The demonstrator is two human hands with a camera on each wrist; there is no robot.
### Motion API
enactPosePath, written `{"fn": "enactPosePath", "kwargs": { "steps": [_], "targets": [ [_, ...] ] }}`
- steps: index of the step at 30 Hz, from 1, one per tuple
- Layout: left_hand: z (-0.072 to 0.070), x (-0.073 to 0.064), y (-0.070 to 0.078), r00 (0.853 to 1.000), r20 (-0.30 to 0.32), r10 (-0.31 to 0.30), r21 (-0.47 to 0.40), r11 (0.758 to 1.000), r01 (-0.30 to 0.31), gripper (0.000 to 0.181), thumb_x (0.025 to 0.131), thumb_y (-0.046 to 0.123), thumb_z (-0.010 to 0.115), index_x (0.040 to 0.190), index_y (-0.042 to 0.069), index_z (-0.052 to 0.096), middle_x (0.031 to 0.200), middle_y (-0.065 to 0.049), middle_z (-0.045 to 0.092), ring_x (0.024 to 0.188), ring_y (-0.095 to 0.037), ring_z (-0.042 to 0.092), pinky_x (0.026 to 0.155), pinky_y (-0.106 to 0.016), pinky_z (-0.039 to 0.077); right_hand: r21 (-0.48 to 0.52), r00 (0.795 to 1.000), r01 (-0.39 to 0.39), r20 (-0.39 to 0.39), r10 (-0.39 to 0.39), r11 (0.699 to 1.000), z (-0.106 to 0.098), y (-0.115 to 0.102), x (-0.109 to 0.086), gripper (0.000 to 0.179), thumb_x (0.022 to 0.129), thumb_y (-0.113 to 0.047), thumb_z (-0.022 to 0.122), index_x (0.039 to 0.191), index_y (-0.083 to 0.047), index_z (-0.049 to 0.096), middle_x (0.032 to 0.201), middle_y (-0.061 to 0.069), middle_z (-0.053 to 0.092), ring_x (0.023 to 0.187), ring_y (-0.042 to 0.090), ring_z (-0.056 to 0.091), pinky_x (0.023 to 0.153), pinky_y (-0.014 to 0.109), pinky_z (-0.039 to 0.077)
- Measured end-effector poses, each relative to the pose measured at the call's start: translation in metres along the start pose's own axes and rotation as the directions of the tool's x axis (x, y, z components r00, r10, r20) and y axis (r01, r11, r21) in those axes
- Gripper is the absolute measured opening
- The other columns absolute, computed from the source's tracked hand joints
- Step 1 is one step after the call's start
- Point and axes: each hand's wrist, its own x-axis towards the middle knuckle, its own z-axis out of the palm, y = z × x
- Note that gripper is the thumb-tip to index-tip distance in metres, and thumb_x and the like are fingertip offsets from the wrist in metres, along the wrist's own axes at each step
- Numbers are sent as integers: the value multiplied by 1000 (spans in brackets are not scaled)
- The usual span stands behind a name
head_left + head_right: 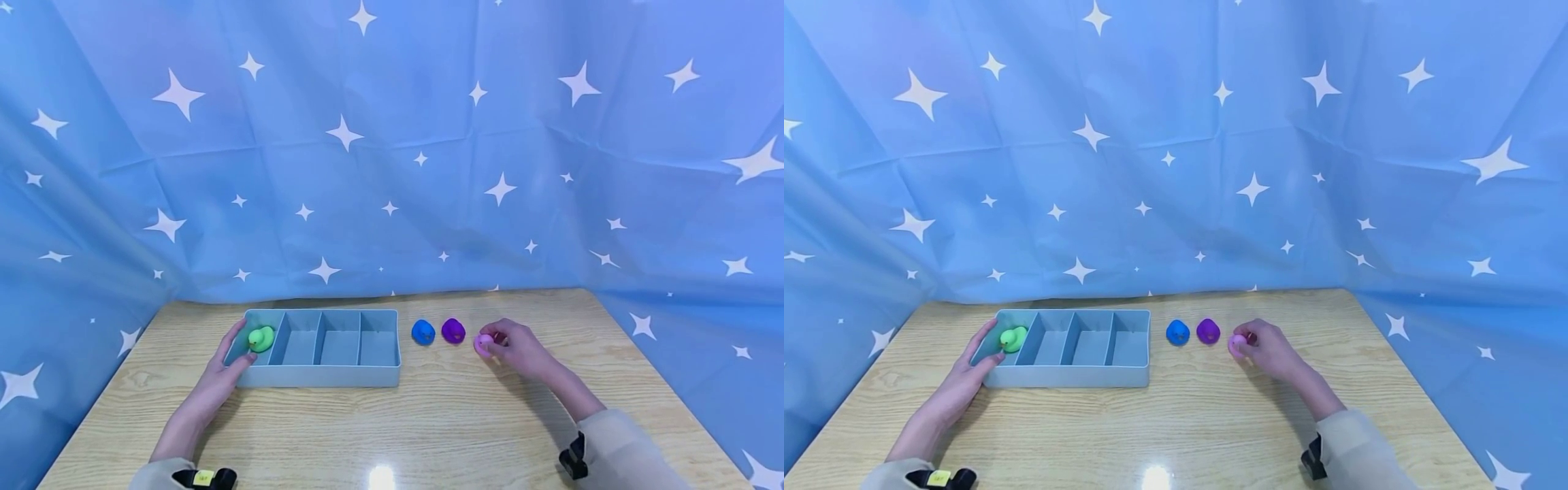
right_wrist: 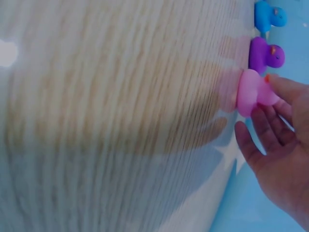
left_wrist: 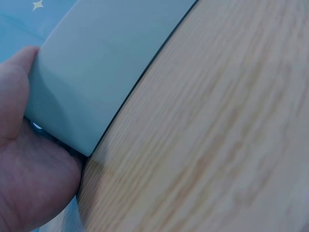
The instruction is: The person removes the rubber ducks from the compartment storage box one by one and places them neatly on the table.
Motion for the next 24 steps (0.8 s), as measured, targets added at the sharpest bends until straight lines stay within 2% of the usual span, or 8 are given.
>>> {"fn": "enactPosePath", "kwargs": {
  "steps": [6, 24],
  "targets": [
    [0, 1, 1, 1000, -1, -6, 3, 1000, 6, 81, 107, 22, 51, 165, 40, -2, 170, -16, -14, 152, -48, -15, 112, -79, 2, 14, 1000, -21, -11, 21, 1000, 2, 1, -1, 22, 93, -2, 72, 113, 7, 68, 100, 12, 65, 81, 20, 62, 61, 27, 56],
    [1, -2, 2, 1000, -7, 11, 11, 1000, -11, 80, 107, 27, 52, 166, 39, 0, 171, -16, -11, 152, -50, -11, 111, -80, 4, 21, 1000, -16, -12, 16, 1000, 2, -1, -4, 26, 94, -4, 72, 117, 8, 67, 105, 14, 66, 84, 20, 63, 63, 27, 56]
  ]
}}
